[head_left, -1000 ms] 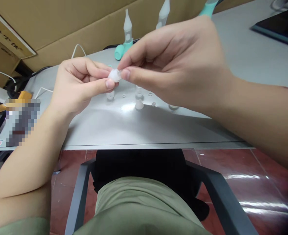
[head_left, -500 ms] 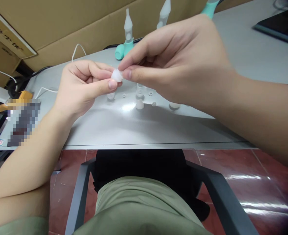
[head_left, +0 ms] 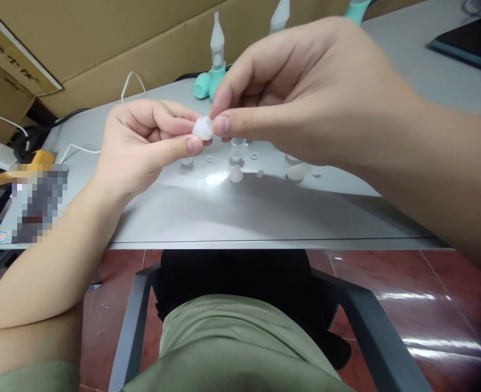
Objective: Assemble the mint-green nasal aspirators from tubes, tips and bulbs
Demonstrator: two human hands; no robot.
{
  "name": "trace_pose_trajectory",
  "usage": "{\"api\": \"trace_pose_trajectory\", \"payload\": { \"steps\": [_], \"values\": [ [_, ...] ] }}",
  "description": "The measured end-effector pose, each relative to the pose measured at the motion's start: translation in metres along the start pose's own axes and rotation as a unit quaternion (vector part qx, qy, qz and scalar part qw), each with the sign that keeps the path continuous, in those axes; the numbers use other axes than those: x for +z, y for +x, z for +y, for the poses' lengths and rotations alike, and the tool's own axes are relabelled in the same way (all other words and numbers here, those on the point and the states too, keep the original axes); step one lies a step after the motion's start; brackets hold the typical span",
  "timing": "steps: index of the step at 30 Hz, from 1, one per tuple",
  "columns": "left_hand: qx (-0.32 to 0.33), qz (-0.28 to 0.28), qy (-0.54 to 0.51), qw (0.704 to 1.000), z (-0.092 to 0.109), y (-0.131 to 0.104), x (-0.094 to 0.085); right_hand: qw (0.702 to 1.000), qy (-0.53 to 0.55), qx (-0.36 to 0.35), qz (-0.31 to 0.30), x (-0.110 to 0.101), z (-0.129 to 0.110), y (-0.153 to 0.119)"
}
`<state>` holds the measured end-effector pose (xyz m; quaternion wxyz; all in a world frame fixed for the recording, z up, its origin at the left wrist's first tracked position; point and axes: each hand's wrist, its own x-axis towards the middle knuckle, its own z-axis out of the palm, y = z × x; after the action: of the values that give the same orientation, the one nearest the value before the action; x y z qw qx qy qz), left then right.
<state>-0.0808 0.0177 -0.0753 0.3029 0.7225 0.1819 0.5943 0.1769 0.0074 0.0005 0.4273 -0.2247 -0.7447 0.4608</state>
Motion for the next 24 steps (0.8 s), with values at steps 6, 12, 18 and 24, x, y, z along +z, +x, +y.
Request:
{"api": "trace_pose_trajectory", "payload": {
  "steps": [6, 12, 18, 24],
  "values": [
    [0.004, -0.016, 0.011, 1.0, 0.008, -0.002, -0.001, 0.998, 0.0, 0.041, -0.041, -0.002, -0.004, 0.004],
    [0.03, -0.018, 0.009, 0.999, -0.001, -0.004, -0.005, 0.994, 0.021, 0.105, -0.031, 0.001, -0.008, 0.006],
    [-0.023, -0.021, 0.026, 0.999, 0.001, -0.011, -0.008, 0.99, 0.047, 0.128, -0.046, 0.002, -0.01, 0.006],
    [-0.006, -0.019, 0.038, 0.999, 0.0, -0.008, -0.01, 0.985, 0.114, 0.126, -0.043, 0.003, -0.001, 0.001]
  ]
}}
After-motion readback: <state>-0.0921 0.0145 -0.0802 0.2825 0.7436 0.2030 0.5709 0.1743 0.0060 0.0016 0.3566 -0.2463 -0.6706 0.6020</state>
